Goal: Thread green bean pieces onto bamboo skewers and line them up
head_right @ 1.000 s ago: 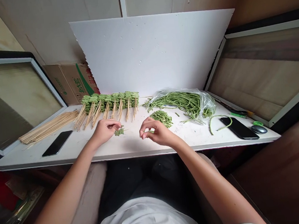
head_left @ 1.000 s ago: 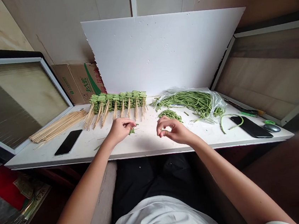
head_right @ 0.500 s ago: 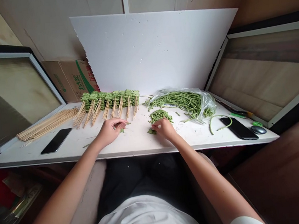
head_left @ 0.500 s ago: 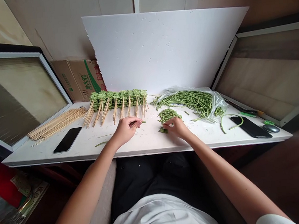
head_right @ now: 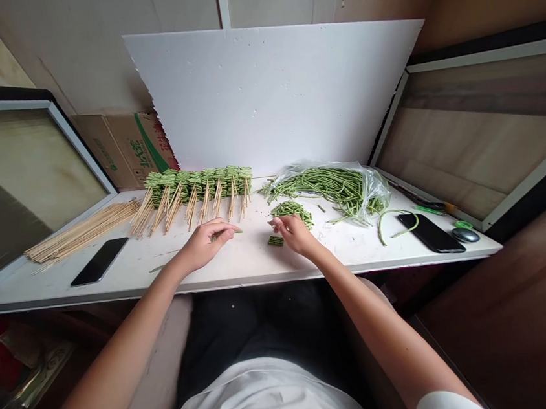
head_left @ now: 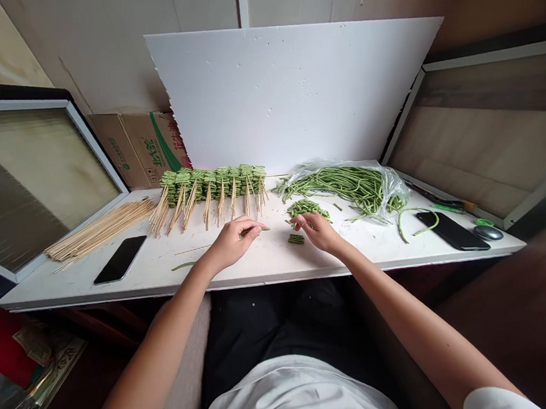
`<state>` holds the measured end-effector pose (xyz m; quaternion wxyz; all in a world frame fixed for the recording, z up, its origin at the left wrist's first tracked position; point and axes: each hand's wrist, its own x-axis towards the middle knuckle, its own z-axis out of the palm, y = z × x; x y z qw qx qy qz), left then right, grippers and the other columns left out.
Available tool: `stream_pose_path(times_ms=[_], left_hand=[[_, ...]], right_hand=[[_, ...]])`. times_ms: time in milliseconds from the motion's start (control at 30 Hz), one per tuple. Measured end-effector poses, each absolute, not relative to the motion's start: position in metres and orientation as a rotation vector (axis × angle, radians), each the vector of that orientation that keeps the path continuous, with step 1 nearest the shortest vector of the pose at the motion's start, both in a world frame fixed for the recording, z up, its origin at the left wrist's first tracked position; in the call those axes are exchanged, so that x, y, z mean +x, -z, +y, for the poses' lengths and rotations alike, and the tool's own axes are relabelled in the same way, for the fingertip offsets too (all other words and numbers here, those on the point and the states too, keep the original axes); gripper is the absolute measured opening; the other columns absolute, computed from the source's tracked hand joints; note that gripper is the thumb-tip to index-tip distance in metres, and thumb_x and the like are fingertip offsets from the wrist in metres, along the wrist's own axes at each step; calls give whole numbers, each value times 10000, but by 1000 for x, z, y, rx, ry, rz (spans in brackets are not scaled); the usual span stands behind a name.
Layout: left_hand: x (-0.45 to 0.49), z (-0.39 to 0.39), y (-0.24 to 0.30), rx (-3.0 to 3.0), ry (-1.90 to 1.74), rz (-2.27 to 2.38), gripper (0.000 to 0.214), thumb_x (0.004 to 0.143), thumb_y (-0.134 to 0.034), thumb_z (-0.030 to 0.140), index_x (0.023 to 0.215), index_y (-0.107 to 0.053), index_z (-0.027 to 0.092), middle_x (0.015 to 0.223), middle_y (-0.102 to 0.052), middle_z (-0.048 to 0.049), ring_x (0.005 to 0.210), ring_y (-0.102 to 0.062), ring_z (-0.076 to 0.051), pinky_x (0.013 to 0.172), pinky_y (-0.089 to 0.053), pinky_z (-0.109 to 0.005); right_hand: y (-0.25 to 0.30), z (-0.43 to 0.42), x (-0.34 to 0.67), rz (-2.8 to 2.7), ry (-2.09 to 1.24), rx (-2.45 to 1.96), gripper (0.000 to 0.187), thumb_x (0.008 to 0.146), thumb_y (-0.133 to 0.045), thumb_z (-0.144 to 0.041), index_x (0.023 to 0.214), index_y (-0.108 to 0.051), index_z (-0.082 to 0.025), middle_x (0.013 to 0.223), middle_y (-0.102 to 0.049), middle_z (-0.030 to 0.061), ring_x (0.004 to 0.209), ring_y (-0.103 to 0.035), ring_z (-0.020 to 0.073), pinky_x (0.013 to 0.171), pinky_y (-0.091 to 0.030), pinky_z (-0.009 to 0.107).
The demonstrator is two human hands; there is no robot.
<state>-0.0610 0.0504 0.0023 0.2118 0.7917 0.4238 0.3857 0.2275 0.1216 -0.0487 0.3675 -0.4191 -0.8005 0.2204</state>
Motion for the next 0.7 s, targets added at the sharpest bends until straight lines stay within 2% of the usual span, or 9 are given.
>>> stream_pose_path(times_ms=[67, 100, 167, 200, 300, 333, 467, 600, 700], left_hand=[[-57, 49, -1, 2226, -1055, 1135, 322, 1059, -589, 421, 1135, -833, 224, 1119, -770, -96, 1037, -719, -240, 915, -568, -359], [-55, 49, 0, 2227, -1065, 1127, 298, 1053, -604, 408, 1130, -831, 231, 1115, -768, -91, 1041, -720, -240, 935, -564, -364], [-51, 50, 5, 2199, -1106, 1129, 244, 1031, -646, 383, 1105, -825, 235, 1119, -772, -85, 1044, -724, -243, 948, -562, -371], [-49, 50, 7, 2168, -1126, 1133, 219, 1016, -669, 373, 1086, -820, 231, 1117, -776, -84, 1040, -727, -244, 943, -565, -372], [-45, 52, 13, 2045, -1142, 1132, 156, 952, -743, 341, 1034, -782, 215, 1031, -788, -71, 976, -737, -232, 913, -585, -371], [-45, 52, 14, 2010, -1138, 1129, 167, 922, -772, 328, 1044, -762, 215, 993, -784, -60, 942, -737, -224, 897, -593, -370], [-50, 53, 12, 1961, -1099, 1152, 311, 863, -817, 303, 1149, -721, 225, 963, -776, -48, 883, -733, -208, 855, -606, -363], [-56, 52, 5, 2041, -1077, 1195, 201, 935, -762, 388, 1016, -788, 205, 940, -791, -66, 837, -729, -212, 849, -589, -376], [-57, 49, 0, 2127, -1145, 1205, 189, 944, -767, 391, 936, -810, 207, 945, -796, -72, 887, -728, -228, 834, -574, -359]], right_hand=[[39, 103, 214, -2028, -715, -937, 544, 1079, -477, -651, 1297, -718, -214, 992, -795, 99, 915, -734, 268, 821, -563, 413], [34, 93, 206, -1998, -763, -855, 575, 1057, -549, -639, 1461, -609, -234, 1030, -786, 88, 912, -728, 254, 753, -557, 376], [28, 73, 191, -1966, -739, -732, 698, 1001, -693, -591, 1575, -475, -260, 1028, -768, 69, 928, -709, 236, 719, -535, 339], [26, 65, 185, -1973, -678, -706, 636, 999, -712, -561, 1531, -523, -266, 1019, -762, 67, 930, -697, 232, 727, -529, 339], [24, 54, 174, -1996, -419, -691, 251, 1061, -644, -458, 1199, -731, -268, 975, -759, 77, 923, -644, 245, 802, -527, 389], [25, 54, 173, -2001, -352, -692, 214, 1076, -618, -431, 1114, -750, -267, 959, -761, 81, 918, -628, 254, 823, -526, 410], [26, 61, 178, -1999, -252, -720, 203, 1094, -576, -375, 1038, -738, -266, 949, -762, 86, 899, -593, 273, 838, -514, 444], [19, 61, 184, -1989, -213, -748, 225, 1111, -522, -344, 1022, -709, -256, 951, -738, 93, 907, -571, 276, 822, -497, 442], [12, 55, 184, -2004, -225, -736, 205, 1105, -541, -365, 1046, -704, -257, 981, -734, 95, 948, -586, 281, 844, -500, 441]])
